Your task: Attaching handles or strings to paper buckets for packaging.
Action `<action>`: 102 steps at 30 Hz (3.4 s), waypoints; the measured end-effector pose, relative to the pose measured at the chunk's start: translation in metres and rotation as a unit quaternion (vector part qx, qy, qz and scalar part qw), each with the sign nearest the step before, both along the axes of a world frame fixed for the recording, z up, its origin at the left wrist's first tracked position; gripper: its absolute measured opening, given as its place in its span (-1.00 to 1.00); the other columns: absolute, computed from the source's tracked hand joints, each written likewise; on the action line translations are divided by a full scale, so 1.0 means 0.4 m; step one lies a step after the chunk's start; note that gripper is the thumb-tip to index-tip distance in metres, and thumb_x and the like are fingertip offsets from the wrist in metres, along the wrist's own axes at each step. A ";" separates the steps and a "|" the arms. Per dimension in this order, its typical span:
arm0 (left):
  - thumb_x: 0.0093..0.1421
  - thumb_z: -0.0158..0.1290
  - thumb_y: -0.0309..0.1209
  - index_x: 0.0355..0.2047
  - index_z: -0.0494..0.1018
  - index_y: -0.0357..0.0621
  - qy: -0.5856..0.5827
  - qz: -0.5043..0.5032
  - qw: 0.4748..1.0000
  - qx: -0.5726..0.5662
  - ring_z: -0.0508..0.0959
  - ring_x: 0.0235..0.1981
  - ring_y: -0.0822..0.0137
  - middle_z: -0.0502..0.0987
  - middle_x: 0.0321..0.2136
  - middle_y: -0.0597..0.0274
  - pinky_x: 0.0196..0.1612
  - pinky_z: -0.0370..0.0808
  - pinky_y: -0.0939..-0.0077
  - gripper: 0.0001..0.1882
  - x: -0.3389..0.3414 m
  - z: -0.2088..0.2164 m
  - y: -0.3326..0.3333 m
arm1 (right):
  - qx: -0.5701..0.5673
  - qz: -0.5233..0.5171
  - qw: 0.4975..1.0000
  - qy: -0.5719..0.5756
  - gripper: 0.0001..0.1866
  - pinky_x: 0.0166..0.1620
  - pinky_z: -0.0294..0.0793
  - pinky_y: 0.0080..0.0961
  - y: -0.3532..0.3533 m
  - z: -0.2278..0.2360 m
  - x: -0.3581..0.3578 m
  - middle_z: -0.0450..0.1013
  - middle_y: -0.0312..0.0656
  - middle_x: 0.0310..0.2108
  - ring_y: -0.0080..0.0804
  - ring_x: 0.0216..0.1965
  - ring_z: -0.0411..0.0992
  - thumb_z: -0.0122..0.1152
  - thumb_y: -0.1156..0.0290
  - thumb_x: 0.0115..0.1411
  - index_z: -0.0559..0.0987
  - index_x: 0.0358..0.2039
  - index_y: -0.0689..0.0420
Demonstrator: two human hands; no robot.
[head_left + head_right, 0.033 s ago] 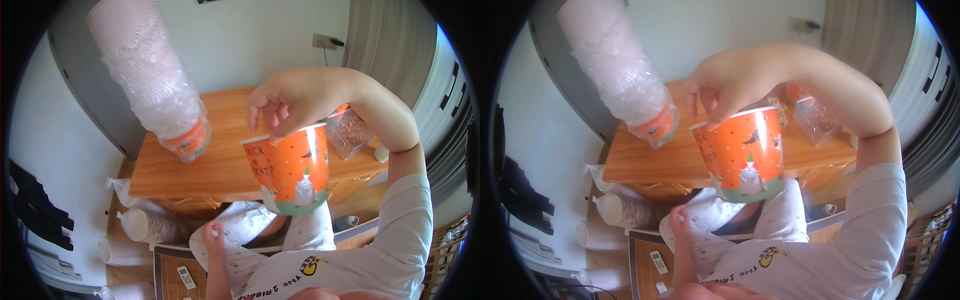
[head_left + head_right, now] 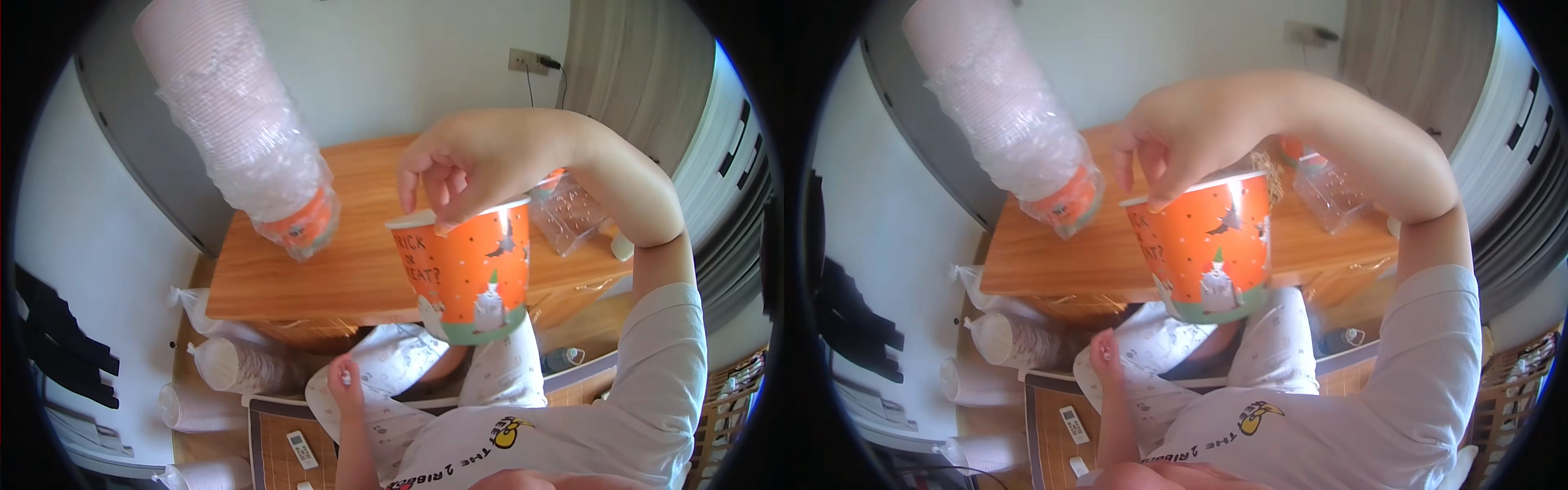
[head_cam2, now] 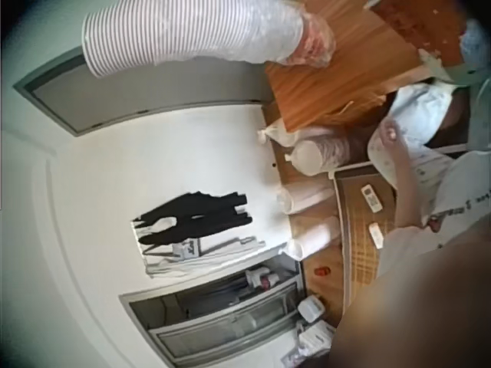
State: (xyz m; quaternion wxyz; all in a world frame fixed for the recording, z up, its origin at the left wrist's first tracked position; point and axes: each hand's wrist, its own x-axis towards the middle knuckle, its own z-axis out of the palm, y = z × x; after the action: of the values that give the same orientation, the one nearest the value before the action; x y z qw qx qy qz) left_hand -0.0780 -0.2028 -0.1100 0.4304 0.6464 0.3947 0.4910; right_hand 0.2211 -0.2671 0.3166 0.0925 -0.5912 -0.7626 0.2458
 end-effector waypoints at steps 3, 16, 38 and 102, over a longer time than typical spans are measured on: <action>0.32 -0.01 -0.25 0.10 0.40 -0.19 -0.193 -0.032 0.976 -0.098 0.46 -0.16 0.40 0.49 -0.18 0.28 -0.07 0.42 0.42 -0.59 0.054 0.035 -0.044 | 0.018 -0.008 1.000 0.011 -0.60 -0.22 0.46 -0.42 0.005 -0.058 0.024 0.57 -0.21 -0.33 -0.35 -0.30 0.50 0.35 0.22 0.06 0.58 -0.11 0.15; -0.14 0.39 0.17 0.39 -0.52 -0.08 -0.235 -0.225 0.945 0.036 0.02 0.40 0.08 -0.17 0.38 -0.01 0.37 0.09 0.00 0.49 0.272 0.375 -0.248 | 0.057 -0.060 0.961 0.265 -0.67 -0.23 0.49 -0.46 -0.046 -0.212 -0.017 0.54 -0.21 -0.35 -0.43 -0.30 0.50 0.29 0.24 0.11 0.56 -0.21 0.20; -0.07 0.32 0.20 0.39 -0.51 -0.09 -0.240 -0.110 0.962 0.076 0.01 0.40 0.09 -0.19 0.39 0.00 0.37 0.09 0.01 0.42 0.257 0.247 -0.206 | 0.155 -0.067 0.960 0.221 -0.64 -0.06 0.50 -0.47 -0.125 -0.292 0.081 0.44 -0.16 0.02 -0.45 -0.10 0.48 0.13 0.48 0.29 0.42 0.09 0.22; 0.15 0.10 -0.20 -0.18 0.47 -0.16 -0.050 -0.137 0.945 0.292 0.38 -0.13 0.14 0.40 -0.14 0.07 -0.07 0.33 0.26 -0.67 0.271 0.117 -0.190 | -0.047 -0.113 0.861 0.493 -0.96 0.08 0.38 -0.35 -0.454 -0.637 0.055 0.31 0.02 0.23 -0.31 0.06 0.43 0.09 0.51 0.31 0.43 -0.30 0.18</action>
State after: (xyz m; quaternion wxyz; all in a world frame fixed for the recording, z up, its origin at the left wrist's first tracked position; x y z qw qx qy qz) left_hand 0.0302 -0.2787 -0.0633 0.3049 0.7663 0.1194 0.5528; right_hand 0.2431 -0.4489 0.0618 0.4557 -0.4783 -0.5330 0.5287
